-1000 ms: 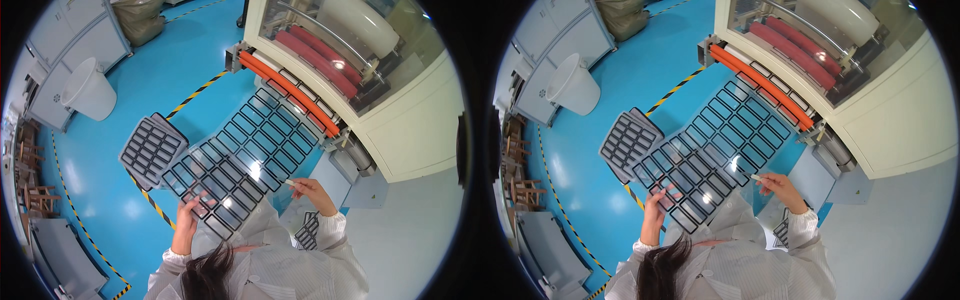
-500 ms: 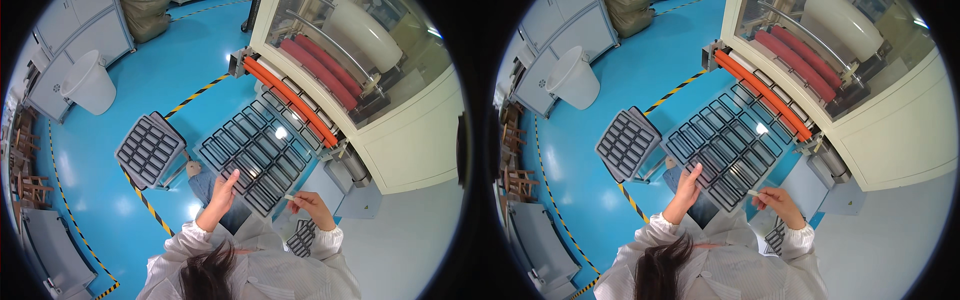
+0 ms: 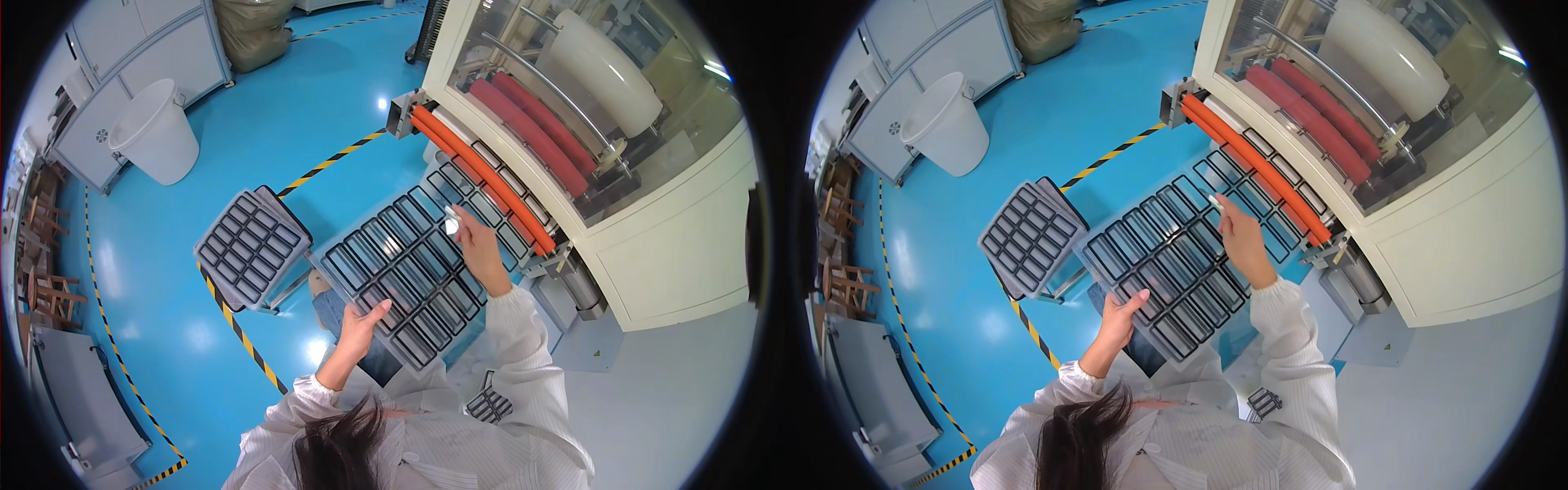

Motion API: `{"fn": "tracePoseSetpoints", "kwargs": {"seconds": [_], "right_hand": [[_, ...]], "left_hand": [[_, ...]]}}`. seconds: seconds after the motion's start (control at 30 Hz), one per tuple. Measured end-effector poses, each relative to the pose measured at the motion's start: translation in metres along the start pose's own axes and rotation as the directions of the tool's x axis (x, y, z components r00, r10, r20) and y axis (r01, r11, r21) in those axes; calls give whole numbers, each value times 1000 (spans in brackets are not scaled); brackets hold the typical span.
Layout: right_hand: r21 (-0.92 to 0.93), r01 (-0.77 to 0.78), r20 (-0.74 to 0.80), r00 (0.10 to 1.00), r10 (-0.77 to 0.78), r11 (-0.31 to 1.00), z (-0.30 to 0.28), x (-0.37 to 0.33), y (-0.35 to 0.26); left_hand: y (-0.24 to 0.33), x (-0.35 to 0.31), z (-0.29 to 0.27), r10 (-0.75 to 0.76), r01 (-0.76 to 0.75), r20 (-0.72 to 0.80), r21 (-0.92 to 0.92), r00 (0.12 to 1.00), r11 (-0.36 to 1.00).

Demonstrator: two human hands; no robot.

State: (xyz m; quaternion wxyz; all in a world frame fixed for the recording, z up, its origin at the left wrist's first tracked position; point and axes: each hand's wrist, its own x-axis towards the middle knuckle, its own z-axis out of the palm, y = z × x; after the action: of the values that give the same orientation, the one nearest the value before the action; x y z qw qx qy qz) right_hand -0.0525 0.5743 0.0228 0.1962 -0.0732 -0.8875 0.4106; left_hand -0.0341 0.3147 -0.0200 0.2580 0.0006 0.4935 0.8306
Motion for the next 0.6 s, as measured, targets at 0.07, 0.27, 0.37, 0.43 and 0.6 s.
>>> {"fn": "tracePoseSetpoints", "kwargs": {"seconds": [0.07,0.27,0.37,0.43,0.6], "right_hand": [[-66,58,-30,998,-60,996,16,14,0],[-175,149,-59,985,-162,973,45,33,-7],[-178,106,-22,994,-111,978,52,31,-14],[-201,90,2,996,-92,975,54,30,-15],[-274,120,24,993,-118,954,61,26,-22]], "left_hand": [[1,-3,-4,-12,12,5,-11,1000,1000],[9,-7,-7,25,-24,6,-73,1000,997],[20,-17,-8,-32,37,47,-112,998,993],[19,-19,-10,-34,37,26,-105,999,994],[22,-25,-15,-76,73,-31,-109,997,991]]}}
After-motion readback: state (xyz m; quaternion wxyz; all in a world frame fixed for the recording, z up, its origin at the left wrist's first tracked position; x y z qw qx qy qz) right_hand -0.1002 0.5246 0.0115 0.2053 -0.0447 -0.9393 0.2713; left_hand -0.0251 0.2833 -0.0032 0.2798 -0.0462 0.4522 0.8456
